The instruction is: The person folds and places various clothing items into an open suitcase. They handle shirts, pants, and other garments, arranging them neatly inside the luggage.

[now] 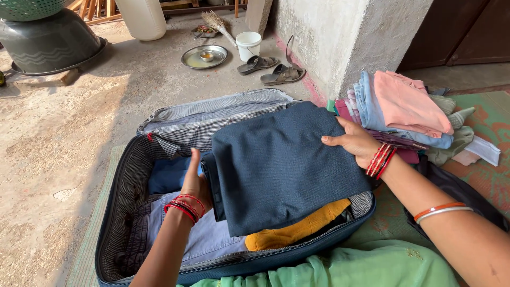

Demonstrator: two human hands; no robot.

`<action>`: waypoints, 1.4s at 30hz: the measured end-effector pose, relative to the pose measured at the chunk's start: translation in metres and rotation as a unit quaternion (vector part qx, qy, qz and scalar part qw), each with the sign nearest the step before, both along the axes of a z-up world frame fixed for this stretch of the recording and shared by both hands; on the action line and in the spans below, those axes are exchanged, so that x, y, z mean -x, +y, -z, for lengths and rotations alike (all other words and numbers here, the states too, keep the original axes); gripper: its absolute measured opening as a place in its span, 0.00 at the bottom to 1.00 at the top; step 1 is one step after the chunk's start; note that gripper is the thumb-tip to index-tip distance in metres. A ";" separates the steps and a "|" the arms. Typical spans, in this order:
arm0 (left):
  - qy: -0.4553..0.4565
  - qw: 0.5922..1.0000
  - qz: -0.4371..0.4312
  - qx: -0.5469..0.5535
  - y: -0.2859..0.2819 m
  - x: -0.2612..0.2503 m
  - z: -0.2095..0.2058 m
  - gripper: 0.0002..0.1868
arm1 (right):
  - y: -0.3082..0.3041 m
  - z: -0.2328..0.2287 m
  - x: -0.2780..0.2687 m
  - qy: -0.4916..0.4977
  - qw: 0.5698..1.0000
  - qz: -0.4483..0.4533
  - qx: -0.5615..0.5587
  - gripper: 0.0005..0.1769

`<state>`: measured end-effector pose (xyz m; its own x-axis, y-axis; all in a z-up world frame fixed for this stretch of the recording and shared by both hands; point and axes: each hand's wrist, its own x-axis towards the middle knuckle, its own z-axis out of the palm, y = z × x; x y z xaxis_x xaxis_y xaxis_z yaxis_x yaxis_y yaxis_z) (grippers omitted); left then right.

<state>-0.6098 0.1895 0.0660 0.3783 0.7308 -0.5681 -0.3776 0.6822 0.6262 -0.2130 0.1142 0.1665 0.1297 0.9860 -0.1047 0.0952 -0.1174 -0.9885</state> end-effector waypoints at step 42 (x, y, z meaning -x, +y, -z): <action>0.356 0.864 0.334 -0.120 -0.040 -0.027 0.051 0.54 | -0.011 0.099 0.006 -0.593 0.712 -0.117 0.358 0.84</action>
